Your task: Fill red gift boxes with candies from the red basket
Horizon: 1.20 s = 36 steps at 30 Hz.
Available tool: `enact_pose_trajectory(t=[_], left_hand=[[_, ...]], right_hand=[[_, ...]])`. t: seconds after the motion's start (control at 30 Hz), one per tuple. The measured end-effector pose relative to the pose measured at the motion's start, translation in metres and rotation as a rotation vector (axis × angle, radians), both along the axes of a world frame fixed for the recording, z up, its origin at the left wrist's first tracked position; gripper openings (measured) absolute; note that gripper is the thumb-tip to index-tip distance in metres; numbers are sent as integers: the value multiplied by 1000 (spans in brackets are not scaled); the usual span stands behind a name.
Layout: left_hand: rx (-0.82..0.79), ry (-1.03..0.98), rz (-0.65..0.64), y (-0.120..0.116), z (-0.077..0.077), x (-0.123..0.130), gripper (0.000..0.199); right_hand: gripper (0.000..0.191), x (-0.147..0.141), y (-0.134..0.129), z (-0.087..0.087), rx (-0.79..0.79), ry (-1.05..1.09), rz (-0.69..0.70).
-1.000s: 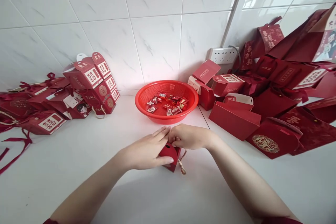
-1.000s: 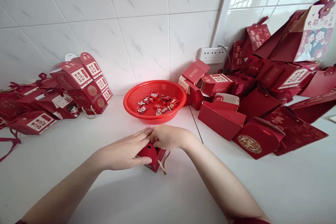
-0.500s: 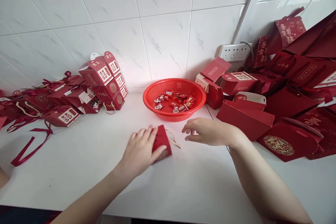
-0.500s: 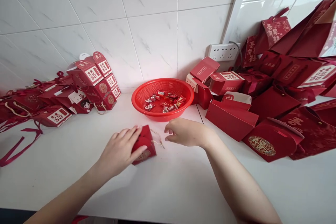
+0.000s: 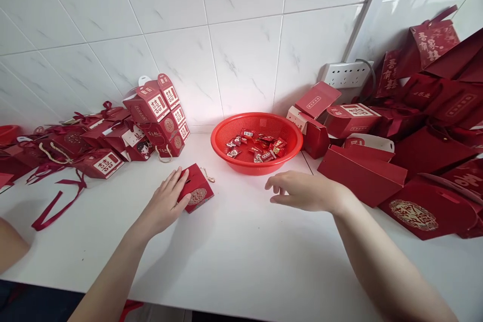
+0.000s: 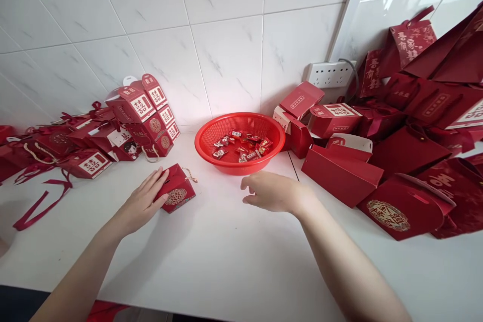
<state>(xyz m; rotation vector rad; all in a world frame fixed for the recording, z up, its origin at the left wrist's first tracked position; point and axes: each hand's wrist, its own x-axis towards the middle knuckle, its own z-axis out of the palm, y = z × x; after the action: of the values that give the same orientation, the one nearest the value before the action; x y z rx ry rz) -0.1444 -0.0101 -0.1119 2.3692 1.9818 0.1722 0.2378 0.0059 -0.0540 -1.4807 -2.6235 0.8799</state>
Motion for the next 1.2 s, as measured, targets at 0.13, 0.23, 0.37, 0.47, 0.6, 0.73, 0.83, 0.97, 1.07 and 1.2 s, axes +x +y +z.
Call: enact_pose_trajectory(t=[0.13,0.23,0.37,0.47,0.6,0.73,0.83,0.97,1.07,1.2], left_hand=[[126,91,162,7,-4,-12,67],[204,164,384,30,-7,-35,69],[236,138,504,71,-9,-73,70],[230,102,546,97,-9,-96,71],[245,55,550,119,-12,-111,71],[309,31,556,132,-17,-112,71],[399,13,556,138,-24,-106,71],[570,-39,506,140,-36,-90,66],[659,-86,472,140,-42,-82,60],[680,-117,445,140,-43,-80,54]], right_hand=[[36,-40,4,-37,69,109,123],[28,-79,5,-78,190,215,185],[20,-109,6,-123,271,285,242],[17,-111,8,-137,315,329,249],[15,-106,13,-141,338,377,266],[17,-107,17,-145,341,434,264],[17,-108,18,-148,331,470,257],[17,-109,21,-148,321,474,251],[19,-110,25,-148,314,454,251],[20,-109,27,-147,301,435,249]])
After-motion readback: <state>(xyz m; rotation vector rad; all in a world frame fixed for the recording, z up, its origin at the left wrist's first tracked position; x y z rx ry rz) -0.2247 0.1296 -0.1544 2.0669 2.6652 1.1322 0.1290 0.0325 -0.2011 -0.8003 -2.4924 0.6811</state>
